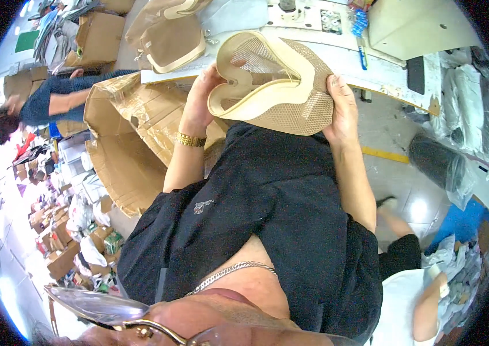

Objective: Sewing pieces of tan mesh fabric together using an industrial sewing machine at a workstation.

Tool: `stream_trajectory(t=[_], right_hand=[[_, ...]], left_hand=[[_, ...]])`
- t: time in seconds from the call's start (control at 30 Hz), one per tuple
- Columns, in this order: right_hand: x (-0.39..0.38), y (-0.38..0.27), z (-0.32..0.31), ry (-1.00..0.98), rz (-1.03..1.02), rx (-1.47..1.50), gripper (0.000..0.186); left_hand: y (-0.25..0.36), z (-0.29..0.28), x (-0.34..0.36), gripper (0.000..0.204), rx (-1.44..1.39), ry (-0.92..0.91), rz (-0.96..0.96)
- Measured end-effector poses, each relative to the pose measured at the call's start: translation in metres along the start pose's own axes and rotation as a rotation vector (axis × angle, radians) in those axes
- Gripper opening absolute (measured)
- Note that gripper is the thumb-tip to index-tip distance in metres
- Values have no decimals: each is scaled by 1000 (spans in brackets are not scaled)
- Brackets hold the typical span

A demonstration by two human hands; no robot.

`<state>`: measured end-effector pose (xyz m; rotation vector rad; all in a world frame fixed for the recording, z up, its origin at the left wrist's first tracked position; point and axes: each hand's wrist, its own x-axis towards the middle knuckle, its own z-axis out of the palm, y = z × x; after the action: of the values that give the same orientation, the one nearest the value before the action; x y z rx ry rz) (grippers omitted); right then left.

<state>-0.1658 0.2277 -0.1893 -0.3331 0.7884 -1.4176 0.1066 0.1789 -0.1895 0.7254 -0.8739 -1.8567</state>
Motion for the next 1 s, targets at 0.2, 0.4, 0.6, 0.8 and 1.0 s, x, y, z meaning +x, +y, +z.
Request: stream_trajectory(t=[0.2, 0.4, 0.6, 0.8, 1.0], right_hand=[[13, 1, -14, -133, 37, -72, 33], [26, 6, -28, -43, -4, -467, 30], [27, 22, -63, 29, 64, -403, 25], [32, 24, -64, 100, 65, -418, 23], [34, 26, -64, 81, 119, -480, 21]], left_hand=[[29, 8, 6, 30, 305, 109, -52], [71, -50, 56, 21, 541, 447, 134], [148, 0, 137, 38, 323, 532, 479], [104, -20, 133, 27, 705, 269, 337], [30, -92, 81, 22, 709, 527, 217]])
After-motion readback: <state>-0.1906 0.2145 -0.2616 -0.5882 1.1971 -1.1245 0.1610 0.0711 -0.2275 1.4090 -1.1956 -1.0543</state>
